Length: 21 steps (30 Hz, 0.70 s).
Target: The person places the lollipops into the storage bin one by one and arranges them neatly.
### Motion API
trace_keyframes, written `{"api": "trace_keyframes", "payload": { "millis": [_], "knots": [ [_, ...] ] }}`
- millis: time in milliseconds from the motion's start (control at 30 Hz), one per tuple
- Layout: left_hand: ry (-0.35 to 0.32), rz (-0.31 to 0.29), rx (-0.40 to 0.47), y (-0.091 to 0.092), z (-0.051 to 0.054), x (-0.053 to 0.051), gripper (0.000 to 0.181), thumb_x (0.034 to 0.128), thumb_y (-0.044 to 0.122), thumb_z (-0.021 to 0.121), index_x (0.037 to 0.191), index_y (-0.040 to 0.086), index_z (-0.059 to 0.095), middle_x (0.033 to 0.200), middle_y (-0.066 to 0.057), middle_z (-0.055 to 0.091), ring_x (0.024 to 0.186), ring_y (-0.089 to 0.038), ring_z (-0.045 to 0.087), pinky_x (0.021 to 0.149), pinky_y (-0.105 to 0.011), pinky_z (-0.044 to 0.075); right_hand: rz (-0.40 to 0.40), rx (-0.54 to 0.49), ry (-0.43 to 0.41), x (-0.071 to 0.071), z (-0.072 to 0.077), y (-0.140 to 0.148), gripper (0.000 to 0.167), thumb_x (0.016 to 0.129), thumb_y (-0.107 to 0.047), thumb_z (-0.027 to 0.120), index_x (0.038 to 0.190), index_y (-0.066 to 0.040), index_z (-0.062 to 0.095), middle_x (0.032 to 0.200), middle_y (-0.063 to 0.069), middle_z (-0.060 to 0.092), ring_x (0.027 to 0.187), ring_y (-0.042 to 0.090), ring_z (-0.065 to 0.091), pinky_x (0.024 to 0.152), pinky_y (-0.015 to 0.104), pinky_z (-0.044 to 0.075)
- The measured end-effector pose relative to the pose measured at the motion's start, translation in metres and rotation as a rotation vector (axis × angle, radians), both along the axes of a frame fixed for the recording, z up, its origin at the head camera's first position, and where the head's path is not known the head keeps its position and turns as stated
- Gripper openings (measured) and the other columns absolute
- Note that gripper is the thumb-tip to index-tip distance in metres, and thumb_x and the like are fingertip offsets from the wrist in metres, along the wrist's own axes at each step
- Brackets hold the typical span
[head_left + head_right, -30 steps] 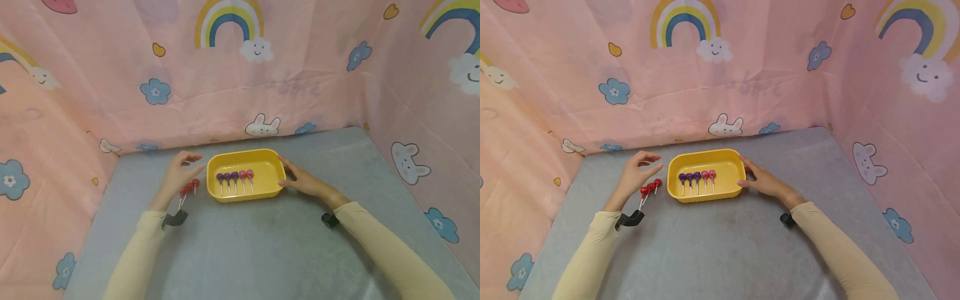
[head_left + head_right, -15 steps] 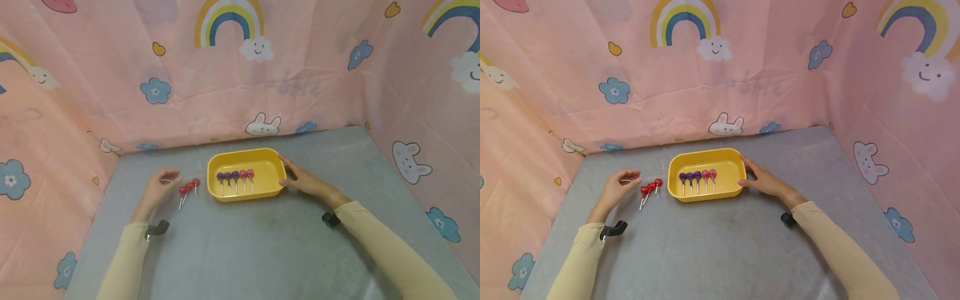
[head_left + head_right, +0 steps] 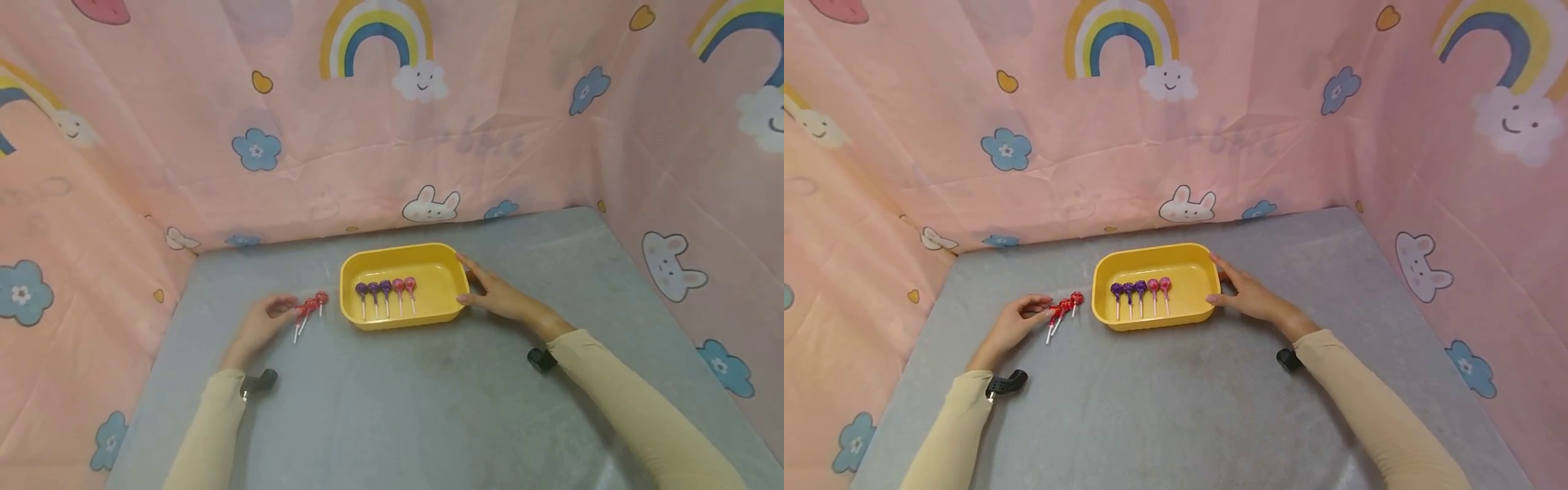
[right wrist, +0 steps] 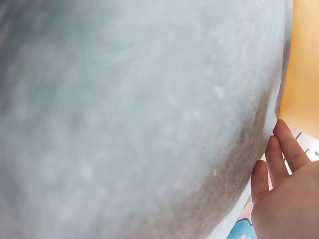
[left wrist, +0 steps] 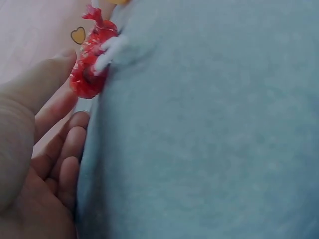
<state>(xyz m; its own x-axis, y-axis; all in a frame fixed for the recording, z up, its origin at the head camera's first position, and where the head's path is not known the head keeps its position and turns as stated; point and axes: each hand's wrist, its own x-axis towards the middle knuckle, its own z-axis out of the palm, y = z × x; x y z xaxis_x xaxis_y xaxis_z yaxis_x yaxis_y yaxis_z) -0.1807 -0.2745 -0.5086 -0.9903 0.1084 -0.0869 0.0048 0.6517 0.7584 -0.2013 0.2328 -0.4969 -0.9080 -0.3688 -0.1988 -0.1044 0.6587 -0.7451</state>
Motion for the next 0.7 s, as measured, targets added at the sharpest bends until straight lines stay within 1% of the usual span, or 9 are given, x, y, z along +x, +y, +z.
{"api": "trace_keyframes", "payload": {
  "millis": [67,167,267,367,467,700],
  "knots": [
    [0.019,0.005,0.003,0.001,-0.004,0.000,0.049,0.0890,0.047,0.070,0.127,0.016,0.064,0.124,-0.009,0.067,0.110,-0.026,0.065,0.095,-0.039,0.051,-0.001,-0.005,-0.002,0.000,0.000,0.000,0.092,0.090,-0.052,0.067,0.154,-0.051,0.001,0.155,0.012,0.040,0.149,0.037,0.025,0.117,0.072,0.016],
    [0.058,0.011,0.005,0.003,-0.010,-0.001,0.046,0.0887,0.043,0.072,0.124,0.014,0.066,0.125,-0.010,0.066,0.113,-0.026,0.062,0.098,-0.041,0.048,0.002,-0.009,0.000,0.000,0.000,0.001,0.092,0.090,-0.052,0.067,0.154,-0.052,0.001,0.155,0.011,0.040,0.148,0.036,0.026,0.117,0.072,0.015],
    [0.100,0.015,-0.015,0.006,-0.013,0.000,0.042,0.0886,0.037,0.074,0.121,0.012,0.067,0.123,-0.011,0.064,0.115,-0.025,0.058,0.101,-0.042,0.045,0.007,-0.008,0.005,0.000,0.000,0.001,0.092,0.090,-0.051,0.067,0.154,-0.051,0.001,0.154,0.012,0.040,0.147,0.036,0.028,0.117,0.071,0.016],
    [0.140,0.022,-0.006,0.009,-0.013,0.001,0.037,0.0875,0.030,0.076,0.117,0.009,0.070,0.119,-0.014,0.064,0.113,-0.027,0.057,0.101,-0.043,0.044,0.013,-0.008,0.009,0.000,0.000,0.001,0.093,0.090,-0.052,0.067,0.154,-0.051,0.001,0.154,0.012,0.041,0.146,0.036,0.029,0.117,0.071,0.017],
    [0.168,0.023,0.000,0.012,-0.012,0.002,0.034,0.0866,0.026,0.077,0.115,0.008,0.071,0.117,-0.014,0.065,0.111,-0.026,0.057,0.099,-0.041,0.043,0.013,-0.016,0.006,0.000,0.000,0.001,0.093,0.089,-0.052,0.067,0.154,-0.051,0.001,0.154,0.011,0.041,0.146,0.035,0.030,0.118,0.071,0.017],
    [0.189,0.001,-0.005,0.011,-0.012,0.001,0.033,0.0868,0.024,0.076,0.115,0.008,0.072,0.112,-0.014,0.065,0.109,-0.024,0.056,0.099,-0.041,0.042,0.009,-0.015,-0.005,-0.001,0.000,0.000,0.092,0.090,-0.053,0.067,0.154,-0.052,0.000,0.156,0.012,0.038,0.147,0.036,0.029,0.117,0.071,0.018]
  ]
}}
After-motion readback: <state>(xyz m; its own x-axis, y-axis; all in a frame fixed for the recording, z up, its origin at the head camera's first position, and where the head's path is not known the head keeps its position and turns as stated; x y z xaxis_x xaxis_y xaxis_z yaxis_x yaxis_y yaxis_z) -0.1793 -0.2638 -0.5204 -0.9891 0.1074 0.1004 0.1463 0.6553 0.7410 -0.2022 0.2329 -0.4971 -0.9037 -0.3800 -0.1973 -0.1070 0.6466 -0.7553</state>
